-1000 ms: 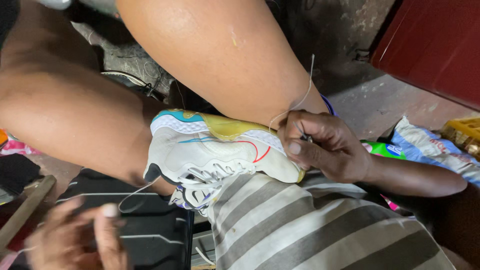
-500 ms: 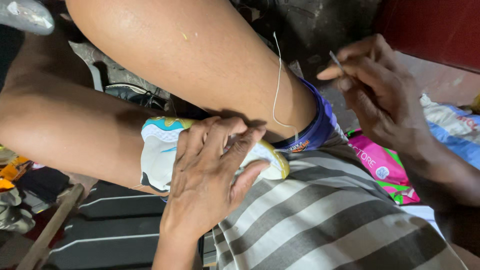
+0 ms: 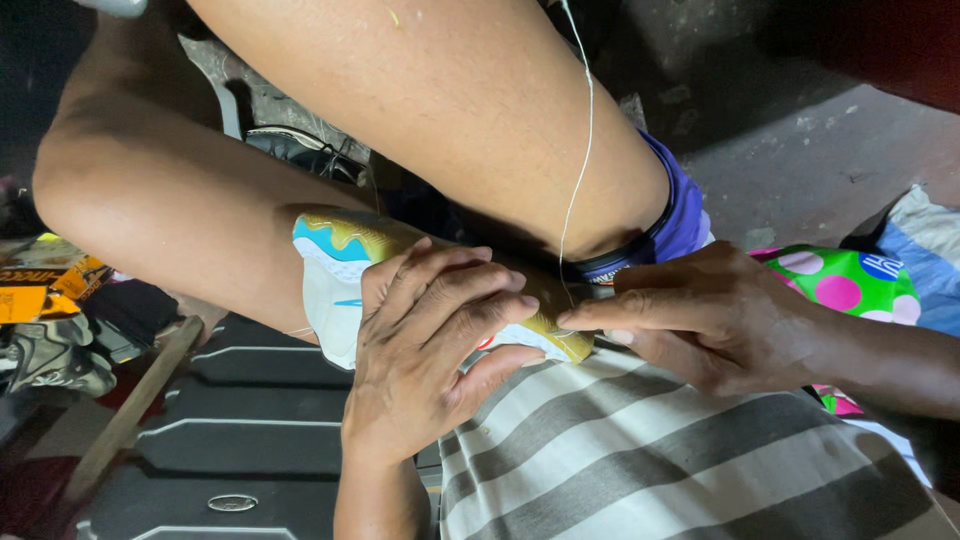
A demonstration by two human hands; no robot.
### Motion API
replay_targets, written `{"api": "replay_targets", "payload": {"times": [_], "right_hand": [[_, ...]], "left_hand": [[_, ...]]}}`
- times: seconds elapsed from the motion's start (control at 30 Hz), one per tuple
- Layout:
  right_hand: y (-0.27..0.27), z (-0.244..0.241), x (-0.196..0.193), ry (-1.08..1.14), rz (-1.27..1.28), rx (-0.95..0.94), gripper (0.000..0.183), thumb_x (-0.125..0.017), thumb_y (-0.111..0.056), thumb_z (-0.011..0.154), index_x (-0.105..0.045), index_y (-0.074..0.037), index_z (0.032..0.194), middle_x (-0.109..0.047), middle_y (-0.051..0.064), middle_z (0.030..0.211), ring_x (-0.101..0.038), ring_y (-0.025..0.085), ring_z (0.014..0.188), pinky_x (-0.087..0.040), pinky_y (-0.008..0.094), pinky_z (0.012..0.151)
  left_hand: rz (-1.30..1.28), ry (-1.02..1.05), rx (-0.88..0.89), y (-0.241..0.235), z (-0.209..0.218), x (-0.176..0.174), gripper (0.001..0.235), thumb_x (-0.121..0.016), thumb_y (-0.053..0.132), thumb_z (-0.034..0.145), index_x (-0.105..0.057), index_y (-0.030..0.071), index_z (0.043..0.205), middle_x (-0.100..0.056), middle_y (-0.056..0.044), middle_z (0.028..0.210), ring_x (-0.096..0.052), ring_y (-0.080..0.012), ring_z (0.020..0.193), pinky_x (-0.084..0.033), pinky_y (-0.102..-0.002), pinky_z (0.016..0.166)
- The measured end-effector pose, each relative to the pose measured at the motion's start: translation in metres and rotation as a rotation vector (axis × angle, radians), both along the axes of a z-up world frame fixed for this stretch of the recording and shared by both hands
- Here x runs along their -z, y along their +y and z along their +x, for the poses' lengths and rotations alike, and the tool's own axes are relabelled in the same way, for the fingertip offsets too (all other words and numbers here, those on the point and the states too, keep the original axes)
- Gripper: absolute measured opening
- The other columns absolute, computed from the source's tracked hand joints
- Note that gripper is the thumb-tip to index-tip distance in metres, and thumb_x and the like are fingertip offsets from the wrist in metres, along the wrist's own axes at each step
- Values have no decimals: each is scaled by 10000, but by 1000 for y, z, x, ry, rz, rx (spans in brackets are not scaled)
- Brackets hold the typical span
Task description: The person is repairing a white and yellow sneaker by hand. They use a needle and thread to stitch the sole to the upper part of the shoe, repeatedly pulling the thread tight to secure the repair.
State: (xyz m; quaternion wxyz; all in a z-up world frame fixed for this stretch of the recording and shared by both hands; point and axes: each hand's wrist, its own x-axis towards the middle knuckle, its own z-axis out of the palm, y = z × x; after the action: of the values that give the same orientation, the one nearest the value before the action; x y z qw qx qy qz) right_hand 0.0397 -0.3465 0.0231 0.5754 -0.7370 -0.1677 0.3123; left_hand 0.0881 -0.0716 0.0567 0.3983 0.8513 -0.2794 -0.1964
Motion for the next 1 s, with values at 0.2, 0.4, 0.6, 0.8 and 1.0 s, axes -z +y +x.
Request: {"api": "replay_targets", "payload": {"times": [0.2, 0.4, 0.6, 0.8, 1.0], "right_hand": [[1, -1, -1, 31, 44, -5, 402, -659, 5, 875, -694, -102, 1261, -782, 42, 842, -732, 98, 617, -568, 279, 504], [-4, -8, -2, 59, -70, -102, 538, -715, -17, 887, -687, -215, 1387, -756, 12, 841, -717, 130, 679, -547, 334, 561], [-12, -7, -14, -191, -315, -252, 777, -792, -153, 694, -586, -218, 1441, -732, 160, 1101, -748, 200, 821, -577, 281, 495], [-11, 11, -30, -288, -433, -394, 799, -739, -113, 692, -561, -202, 1466, -714, 130, 1228, -702, 155, 685, -499, 322, 370], [6, 40, -27, -174, -478, -592, 700, -673, -148, 762, -569, -166, 1454, -708, 24, 1096, -709, 162, 797, -566, 335, 459]], "left_hand": [[-11, -7, -9, 2, -3, 1, 434, -845, 400, 804, -710, 158, 1138, -684, 2, 1208, -625, -247, 1237, -405, -445, 1099], [-12, -11, -4, 2, -4, 3, 430, -852, 403, 804, -715, 160, 1131, -686, 5, 1206, -623, -244, 1239, -408, -444, 1098], [-3, 22, 6, -2, -1, 4, 418, -842, 391, 817, -716, 146, 1131, -690, -4, 1210, -619, -247, 1240, -406, -446, 1100], [13, 48, 17, -8, 5, 5, 412, -831, 383, 815, -719, 131, 1121, -693, -14, 1200, -627, -249, 1213, -404, -448, 1085], [-4, 94, -6, -5, 8, 9, 388, -823, 356, 839, -720, 118, 1127, -691, -27, 1203, -625, -252, 1199, -408, -441, 1082]]}}
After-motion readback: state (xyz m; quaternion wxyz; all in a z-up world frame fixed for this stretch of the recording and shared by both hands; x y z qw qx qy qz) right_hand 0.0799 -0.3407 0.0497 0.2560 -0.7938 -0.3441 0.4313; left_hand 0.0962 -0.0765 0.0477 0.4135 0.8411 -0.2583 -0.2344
